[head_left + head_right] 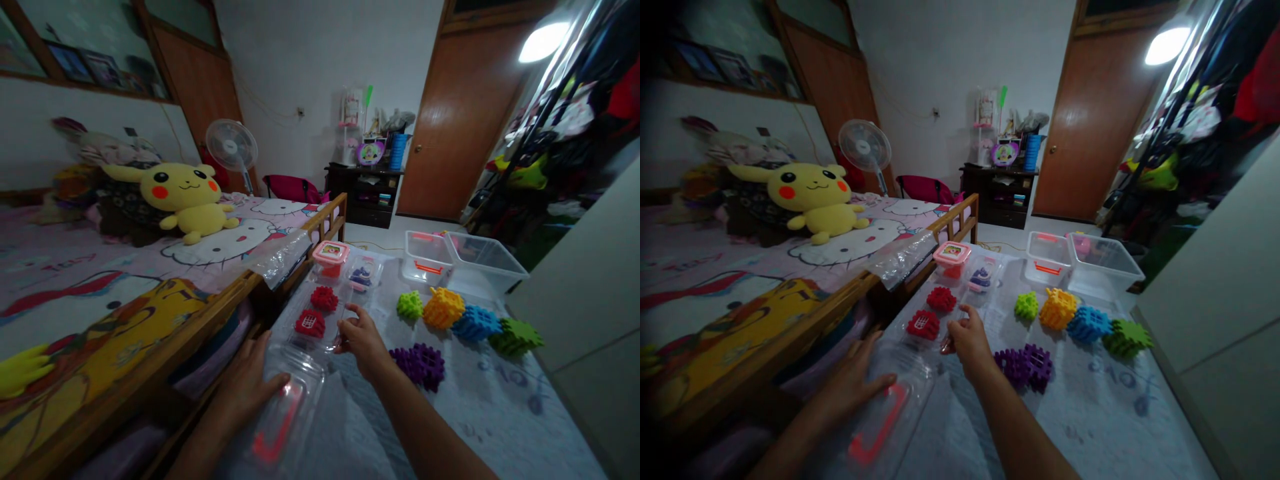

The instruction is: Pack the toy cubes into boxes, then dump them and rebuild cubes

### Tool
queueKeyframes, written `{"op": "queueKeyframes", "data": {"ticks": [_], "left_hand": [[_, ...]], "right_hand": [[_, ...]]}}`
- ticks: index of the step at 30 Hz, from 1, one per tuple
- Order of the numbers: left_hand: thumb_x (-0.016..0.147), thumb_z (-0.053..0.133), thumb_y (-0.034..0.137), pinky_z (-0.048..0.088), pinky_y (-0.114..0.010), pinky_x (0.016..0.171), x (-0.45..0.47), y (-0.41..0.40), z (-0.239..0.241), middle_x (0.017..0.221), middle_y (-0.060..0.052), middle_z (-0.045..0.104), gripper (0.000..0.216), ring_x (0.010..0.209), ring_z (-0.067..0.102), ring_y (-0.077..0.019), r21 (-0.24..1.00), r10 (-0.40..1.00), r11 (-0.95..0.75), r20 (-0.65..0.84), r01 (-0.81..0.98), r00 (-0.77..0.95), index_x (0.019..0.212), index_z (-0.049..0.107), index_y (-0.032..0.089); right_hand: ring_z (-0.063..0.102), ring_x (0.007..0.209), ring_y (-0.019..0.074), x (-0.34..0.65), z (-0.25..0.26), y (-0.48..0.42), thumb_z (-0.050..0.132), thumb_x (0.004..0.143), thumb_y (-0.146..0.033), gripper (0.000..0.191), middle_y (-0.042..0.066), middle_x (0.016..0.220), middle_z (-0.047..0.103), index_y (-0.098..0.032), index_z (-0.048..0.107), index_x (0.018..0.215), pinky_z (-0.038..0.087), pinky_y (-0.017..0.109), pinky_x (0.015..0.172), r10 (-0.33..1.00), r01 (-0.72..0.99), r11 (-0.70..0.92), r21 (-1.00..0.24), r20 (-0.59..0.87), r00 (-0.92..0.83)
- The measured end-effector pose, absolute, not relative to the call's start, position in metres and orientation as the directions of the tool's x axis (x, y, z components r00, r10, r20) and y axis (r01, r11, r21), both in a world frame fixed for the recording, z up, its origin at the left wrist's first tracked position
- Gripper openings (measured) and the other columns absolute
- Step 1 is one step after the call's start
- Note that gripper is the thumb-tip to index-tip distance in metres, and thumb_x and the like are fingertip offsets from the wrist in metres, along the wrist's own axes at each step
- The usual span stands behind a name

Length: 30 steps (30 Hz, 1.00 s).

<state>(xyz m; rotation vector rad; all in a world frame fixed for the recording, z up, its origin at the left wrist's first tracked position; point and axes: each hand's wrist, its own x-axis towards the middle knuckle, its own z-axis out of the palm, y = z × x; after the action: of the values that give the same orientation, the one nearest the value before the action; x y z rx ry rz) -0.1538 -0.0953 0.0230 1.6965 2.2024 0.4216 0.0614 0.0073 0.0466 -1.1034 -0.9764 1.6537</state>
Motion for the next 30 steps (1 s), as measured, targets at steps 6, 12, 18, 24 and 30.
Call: {"op": "queueKeyframes", "data": {"ticks": [6,12,18,24,30], "left_hand": [[0.081,0.050,0.042,0.031,-0.043,0.117,-0.115,-0.098,0.017,0.150,-0.018,0.042,0.075,0.142,0.039,-0.0289,0.501,0.973,0.228,-0.158,0.835,-0.170,0.146,0.036,0.008],[0.081,0.054,0.031,0.039,-0.047,0.108,-0.077,-0.097,0.037,0.132,-0.015,0.059,0.057,0.124,0.052,-0.0326,0.340,0.992,0.128,-0.047,0.932,-0.119,0.136,0.052,0.014],[0.087,0.056,0.035,0.042,-0.043,0.101,-0.072,-0.071,0.091,0.118,-0.008,0.065,0.036,0.112,0.057,-0.0284,0.334,0.990,-0.075,0.136,0.939,0.031,0.120,0.063,0.025],[0.087,0.060,0.026,0.035,-0.043,0.109,-0.104,0.042,0.118,0.126,-0.012,0.061,0.038,0.123,0.052,-0.0291,0.449,0.976,0.046,0.171,0.892,-0.136,0.124,0.058,0.018],[0.093,0.061,0.036,0.053,-0.046,0.092,-0.132,0.128,0.098,0.126,-0.010,0.060,0.038,0.108,0.062,-0.0236,0.608,0.973,0.178,0.006,0.774,-0.229,0.126,0.056,0.017]], "right_hand": [[0.054,0.038,0.0111,0.034,0.041,0.019,0.062,0.068,-0.029,0.053,-0.014,0.049,0.053,-0.019,0.040,0.116,0.052,0.023,0.041,0.951,-0.236,-0.271,-0.933,-0.221,-0.216],[0.059,0.046,0.0131,0.035,0.039,0.023,0.063,0.075,-0.030,0.047,-0.010,0.061,0.052,-0.018,0.044,0.117,0.052,0.026,0.043,0.956,-0.115,-0.249,-0.962,-0.225,-0.187],[0.065,0.077,0.0181,0.091,0.057,0.056,0.059,0.077,-0.022,0.033,0.002,0.088,0.063,-0.018,0.059,0.110,0.054,0.032,0.071,0.992,0.448,0.117,-0.886,0.086,-0.091],[0.059,0.116,0.0320,0.125,0.063,0.101,0.066,0.069,-0.017,0.055,0.020,0.121,0.062,-0.011,0.055,0.122,0.046,0.043,0.096,0.993,0.558,0.082,-0.826,0.116,0.026],[0.068,0.068,0.0225,0.117,0.042,0.124,0.074,0.067,-0.022,0.079,0.005,0.084,0.069,-0.015,0.038,0.136,0.056,0.035,0.059,0.990,0.337,-0.131,-0.932,-0.107,0.089]]}}
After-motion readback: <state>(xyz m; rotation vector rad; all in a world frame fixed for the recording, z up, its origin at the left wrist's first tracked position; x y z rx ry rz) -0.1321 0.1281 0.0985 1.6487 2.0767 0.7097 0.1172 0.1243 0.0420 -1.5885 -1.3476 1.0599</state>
